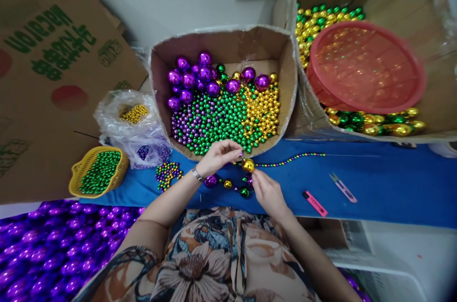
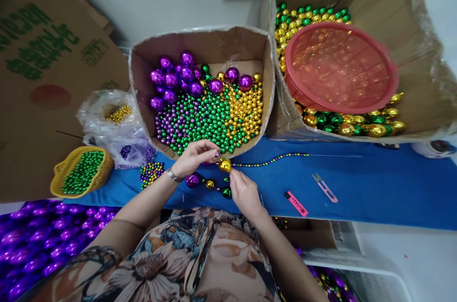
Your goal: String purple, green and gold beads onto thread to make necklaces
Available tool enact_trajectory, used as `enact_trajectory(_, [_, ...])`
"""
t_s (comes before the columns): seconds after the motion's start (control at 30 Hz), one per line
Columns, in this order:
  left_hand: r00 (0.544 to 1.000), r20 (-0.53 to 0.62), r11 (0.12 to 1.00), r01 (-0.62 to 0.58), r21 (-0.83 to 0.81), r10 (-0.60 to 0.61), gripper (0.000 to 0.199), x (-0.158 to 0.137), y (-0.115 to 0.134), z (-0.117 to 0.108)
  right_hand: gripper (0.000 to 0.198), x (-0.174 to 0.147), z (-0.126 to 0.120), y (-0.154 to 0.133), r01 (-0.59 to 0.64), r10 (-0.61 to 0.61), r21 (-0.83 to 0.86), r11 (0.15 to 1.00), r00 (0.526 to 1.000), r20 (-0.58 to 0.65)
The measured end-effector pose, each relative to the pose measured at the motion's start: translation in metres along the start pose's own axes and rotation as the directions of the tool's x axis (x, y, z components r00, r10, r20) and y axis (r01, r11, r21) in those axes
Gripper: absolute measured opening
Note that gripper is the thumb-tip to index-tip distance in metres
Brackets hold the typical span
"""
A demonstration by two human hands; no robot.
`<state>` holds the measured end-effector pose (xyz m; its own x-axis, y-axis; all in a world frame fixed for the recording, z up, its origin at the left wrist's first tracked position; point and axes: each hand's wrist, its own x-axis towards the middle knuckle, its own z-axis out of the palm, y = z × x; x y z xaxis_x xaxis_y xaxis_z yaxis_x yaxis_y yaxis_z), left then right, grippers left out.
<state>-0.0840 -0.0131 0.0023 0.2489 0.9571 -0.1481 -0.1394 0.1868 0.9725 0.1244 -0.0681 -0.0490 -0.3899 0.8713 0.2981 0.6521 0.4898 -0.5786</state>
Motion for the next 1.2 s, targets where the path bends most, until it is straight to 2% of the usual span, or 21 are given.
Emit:
enact_trajectory(0.1, [0.999, 0.04, 0.999, -0.007, 0.041, 0.006, 0.029, 0.003, 0.004, 0.006, 0.023, -0.001, -0.004, 0.002, -0.059, 0.055, 0.099, 0.993, 0.997, 0.046])
enact_trajectory(0.2, [0.989, 0.149, 0.997, -0.009, 0.081, -0.003, 0.034, 0.011, 0.009, 0.009, 0.018, -0.002, -0.008, 0.004, -0.082, 0.075, 0.147, 0.986, 0.996, 0.052])
enact_trajectory(0.3, [0.976, 0.216, 1.0, 0.003, -0.023, 0.002, 0.052, 0.037, 0.015, 0.006, 0.017, -0.001, -0.012, 0.004, -0.111, 0.113, 0.162, 0.98, 0.994, -0.001])
enact_trajectory(0.37, [0.993, 0.107, 0.998, -0.052, -0.033, 0.055, 0.053, 0.065, 0.019, -0.001, 0.017, -0.001, -0.014, 0.004, -0.128, 0.135, 0.179, 0.975, 0.99, -0.028])
enact_trajectory(0.4, [0.993, -0.013, 0.992, -0.12, 0.049, 0.121, 0.047, 0.081, 0.021, -0.005, 0.016, -0.002, -0.015, 0.004, -0.128, 0.137, 0.19, 0.973, 0.99, -0.036])
enact_trajectory(0.43, [0.964, -0.14, 0.96, -0.194, 0.202, 0.224, 0.039, 0.096, 0.025, -0.011, 0.016, -0.002, -0.016, 0.004, -0.126, 0.137, 0.2, 0.972, 0.99, -0.042])
enact_trajectory(0.5, [0.829, -0.322, 0.821, -0.254, 0.511, 0.457, 0.034, 0.125, 0.033, -0.022, 0.017, -0.004, -0.016, 0.005, -0.127, 0.14, 0.218, 0.968, 0.989, -0.045])
enact_trajectory(0.53, [0.777, -0.322, 0.727, -0.241, 0.643, 0.542, 0.036, 0.137, 0.037, -0.027, 0.017, -0.004, -0.016, 0.005, -0.129, 0.142, 0.226, 0.965, 0.989, -0.043])
enact_trajectory(0.57, [0.749, -0.27, 0.616, -0.226, 0.755, 0.606, 0.038, 0.148, 0.041, -0.031, 0.018, -0.005, -0.015, 0.005, -0.132, 0.146, 0.236, 0.963, 0.988, -0.042])
enact_trajectory(0.6, [0.75, -0.18, 0.497, -0.219, 0.84, 0.636, 0.04, 0.157, 0.045, -0.034, 0.018, -0.005, -0.015, 0.006, -0.136, 0.15, 0.245, 0.96, 0.988, -0.04])
enact_trajectory(0.63, [0.771, -0.071, 0.375, -0.225, 0.899, 0.633, 0.039, 0.165, 0.048, -0.036, 0.018, -0.005, -0.014, 0.006, -0.139, 0.153, 0.252, 0.958, 0.987, -0.037])
enact_trajectory(0.7, [0.832, 0.115, 0.174, -0.245, 0.954, 0.543, 0.034, 0.178, 0.052, -0.038, 0.017, -0.005, -0.014, 0.007, -0.136, 0.15, 0.256, 0.957, 0.988, -0.037])
enact_trajectory(0.73, [0.862, 0.161, 0.108, -0.241, 0.965, 0.48, 0.03, 0.184, 0.053, -0.039, 0.017, -0.004, -0.014, 0.008, -0.129, 0.143, 0.252, 0.959, 0.989, -0.04])
enact_trajectory(0.8, [0.912, 0.159, 0.037, -0.186, 0.982, 0.379, 0.027, 0.19, 0.054, -0.041, 0.016, -0.003, -0.014, 0.009, -0.112, 0.126, 0.237, 0.965, 0.991, -0.043])
enact_trajectory(0.87, [0.934, 0.115, 0.011, -0.126, 0.992, 0.339, 0.027, 0.188, 0.054, -0.043, 0.016, -0.003, -0.014, 0.009, -0.097, 0.11, 0.222, 0.97, 0.993, -0.047])
enact_trajectory(1.0, [0.918, 0.126, 0.003, -0.137, 0.991, 0.376, 0.026, 0.155, 0.049, -0.057, 0.016, -0.003, -0.014, 0.01, -0.088, 0.101, 0.218, 0.972, 0.993, -0.053])
enact_trajectory(1.2, [0.884, 0.068, 0.169, -0.163, 0.972, 0.463, 0.023, 0.097, 0.037, -0.102, 0.017, -0.001, -0.012, 0.011, -0.088, 0.097, 0.248, 0.965, 0.995, -0.027])
